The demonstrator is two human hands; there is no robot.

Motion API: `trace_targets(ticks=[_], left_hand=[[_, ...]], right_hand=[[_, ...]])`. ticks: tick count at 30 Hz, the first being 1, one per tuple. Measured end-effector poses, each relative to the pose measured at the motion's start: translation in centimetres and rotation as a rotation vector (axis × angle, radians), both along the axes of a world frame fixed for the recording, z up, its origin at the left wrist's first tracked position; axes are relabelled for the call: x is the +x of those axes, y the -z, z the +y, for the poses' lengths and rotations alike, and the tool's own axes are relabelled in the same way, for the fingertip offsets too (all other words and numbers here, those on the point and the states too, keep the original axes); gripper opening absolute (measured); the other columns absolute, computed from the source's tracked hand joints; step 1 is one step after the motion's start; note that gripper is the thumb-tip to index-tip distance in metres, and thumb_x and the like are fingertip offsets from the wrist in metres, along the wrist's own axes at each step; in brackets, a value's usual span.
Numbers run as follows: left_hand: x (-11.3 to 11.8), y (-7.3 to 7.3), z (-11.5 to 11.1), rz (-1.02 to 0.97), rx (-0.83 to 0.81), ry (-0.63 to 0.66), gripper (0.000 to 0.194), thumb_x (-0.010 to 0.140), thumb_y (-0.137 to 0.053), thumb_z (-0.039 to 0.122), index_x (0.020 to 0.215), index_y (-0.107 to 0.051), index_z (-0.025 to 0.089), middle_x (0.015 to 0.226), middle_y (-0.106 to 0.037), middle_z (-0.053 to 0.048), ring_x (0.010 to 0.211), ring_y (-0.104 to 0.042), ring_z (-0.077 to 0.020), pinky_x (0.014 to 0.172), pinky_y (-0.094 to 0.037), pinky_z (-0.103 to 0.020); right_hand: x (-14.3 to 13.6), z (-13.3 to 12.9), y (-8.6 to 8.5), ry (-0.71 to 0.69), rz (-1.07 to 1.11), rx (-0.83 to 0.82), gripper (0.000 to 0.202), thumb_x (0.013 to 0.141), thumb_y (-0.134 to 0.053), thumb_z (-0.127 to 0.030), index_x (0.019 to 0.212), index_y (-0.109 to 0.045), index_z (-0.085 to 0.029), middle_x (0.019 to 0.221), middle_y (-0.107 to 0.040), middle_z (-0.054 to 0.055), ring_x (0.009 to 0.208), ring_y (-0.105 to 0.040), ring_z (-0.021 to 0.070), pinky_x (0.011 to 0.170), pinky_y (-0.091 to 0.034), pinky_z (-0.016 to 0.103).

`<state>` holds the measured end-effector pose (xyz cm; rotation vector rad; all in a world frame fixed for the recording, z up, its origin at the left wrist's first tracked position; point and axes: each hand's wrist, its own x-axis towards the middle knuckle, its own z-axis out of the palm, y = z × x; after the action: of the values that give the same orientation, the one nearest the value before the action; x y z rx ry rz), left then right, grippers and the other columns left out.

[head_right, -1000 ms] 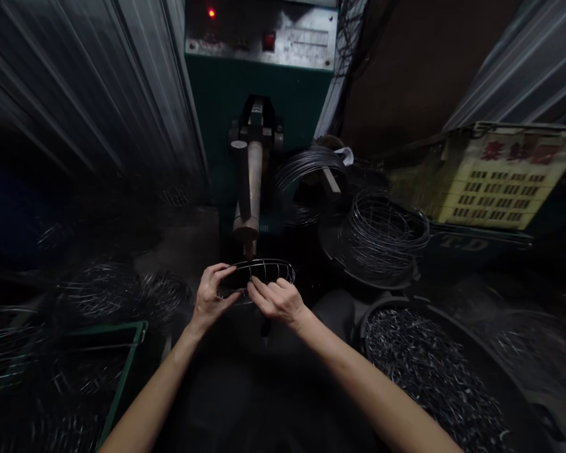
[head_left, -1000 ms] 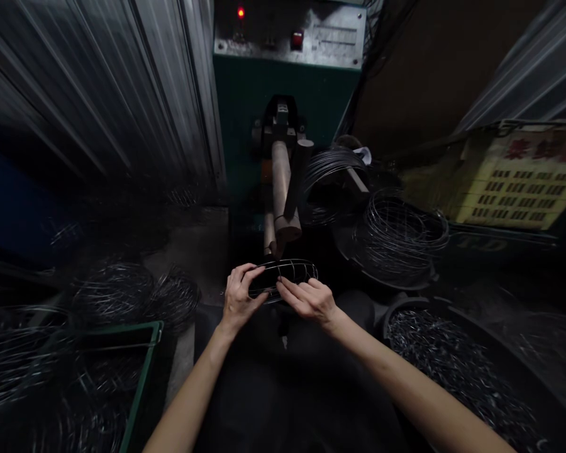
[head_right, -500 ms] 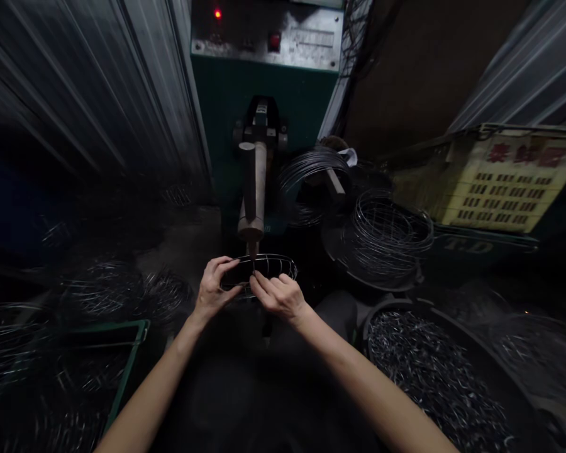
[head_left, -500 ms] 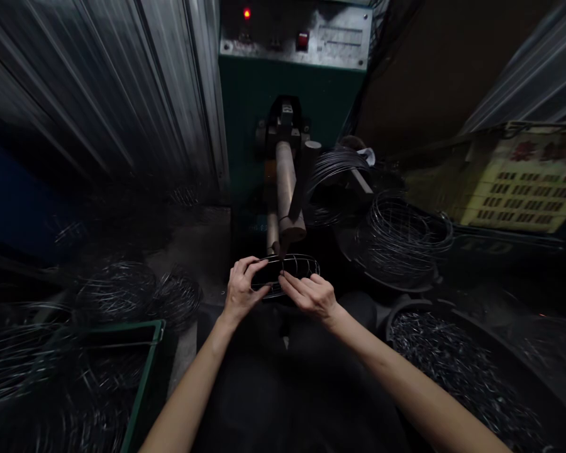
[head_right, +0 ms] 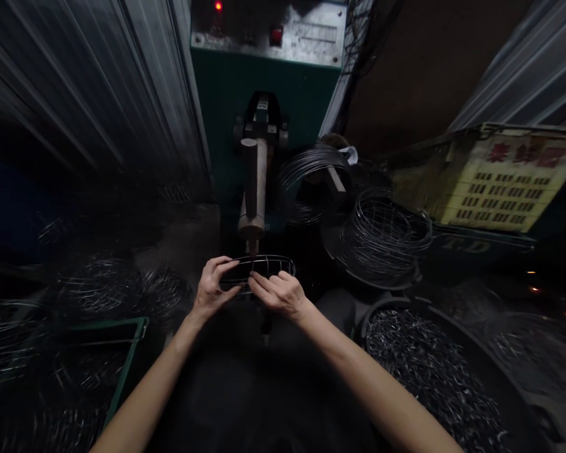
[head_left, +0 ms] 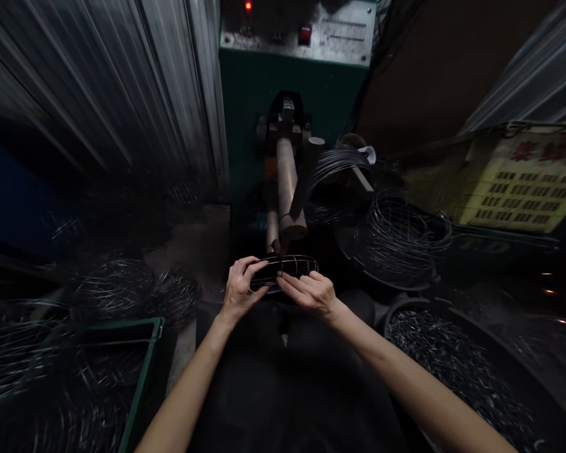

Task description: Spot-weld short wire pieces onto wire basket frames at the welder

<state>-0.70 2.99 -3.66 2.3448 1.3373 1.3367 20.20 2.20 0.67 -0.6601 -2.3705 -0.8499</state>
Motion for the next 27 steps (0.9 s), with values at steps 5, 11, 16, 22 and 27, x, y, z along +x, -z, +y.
trace_targets(ticks=[5, 11, 16, 22, 27], left_hand=[[-0.1, -0.2, 0.1, -0.002, -0.009, -0.013, 0.050, 0.073, -0.069, 0.021, 0.119, -0.050, 0.024, 0.113, -0.053, -0.008, 0.104, -0.054, -0.0236, 0.088, -0.046, -0.041], [-0.3, 0.0, -0.1, -0.038, -0.002, -0.026, 0.047, 0.073, -0.068, 0.021, 0.117, -0.052, 0.022, 0.110, -0.054, -0.008, 0.102, -0.054, -0.0228, 0.087, -0.047, -0.040], [-0.3, -0.2, 0.0, -0.037, 0.006, -0.011, 0.047, 0.073, -0.068, 0.021, 0.118, -0.052, 0.022, 0.111, -0.053, -0.009, 0.102, -0.054, -0.0228, 0.087, -0.047, -0.040], [0.1, -0.3, 0.4, -0.009, 0.005, -0.001, 0.049, 0.072, -0.070, 0.023, 0.118, -0.051, 0.024, 0.113, -0.052, -0.008, 0.104, -0.054, -0.0233, 0.088, -0.046, -0.040], [0.1, -0.1, -0.1, -0.027, -0.001, -0.010, 0.048, 0.073, -0.069, 0.022, 0.117, -0.051, 0.023, 0.110, -0.053, -0.008, 0.102, -0.054, -0.0226, 0.088, -0.046, -0.040]], right_hand=[[-0.2, 0.4, -0.2, -0.013, 0.010, 0.000, 0.012, 0.087, -0.062, -0.015, 0.094, -0.069, -0.019, 0.104, -0.070, 0.000, 0.055, -0.045, 0.0071, 0.054, -0.032, 0.028], [-0.6, 0.7, -0.2, -0.019, -0.003, -0.019, 0.013, 0.088, -0.059, -0.015, 0.093, -0.070, -0.021, 0.104, -0.070, -0.002, 0.054, -0.044, 0.0071, 0.054, -0.031, 0.028], [-0.3, 0.7, 0.0, -0.002, -0.026, -0.034, 0.015, 0.089, -0.057, -0.017, 0.095, -0.069, -0.022, 0.108, -0.068, -0.002, 0.055, -0.044, 0.0064, 0.056, -0.031, 0.029], [0.4, 0.8, 0.1, -0.010, -0.027, -0.052, 0.017, 0.089, -0.056, -0.015, 0.100, -0.068, -0.021, 0.111, -0.067, 0.002, 0.056, -0.045, 0.0074, 0.056, -0.031, 0.029], [0.1, 0.7, 0.1, -0.015, -0.037, -0.080, 0.017, 0.090, -0.055, -0.015, 0.098, -0.068, -0.022, 0.108, -0.069, 0.000, 0.055, -0.045, 0.0072, 0.055, -0.031, 0.028]])
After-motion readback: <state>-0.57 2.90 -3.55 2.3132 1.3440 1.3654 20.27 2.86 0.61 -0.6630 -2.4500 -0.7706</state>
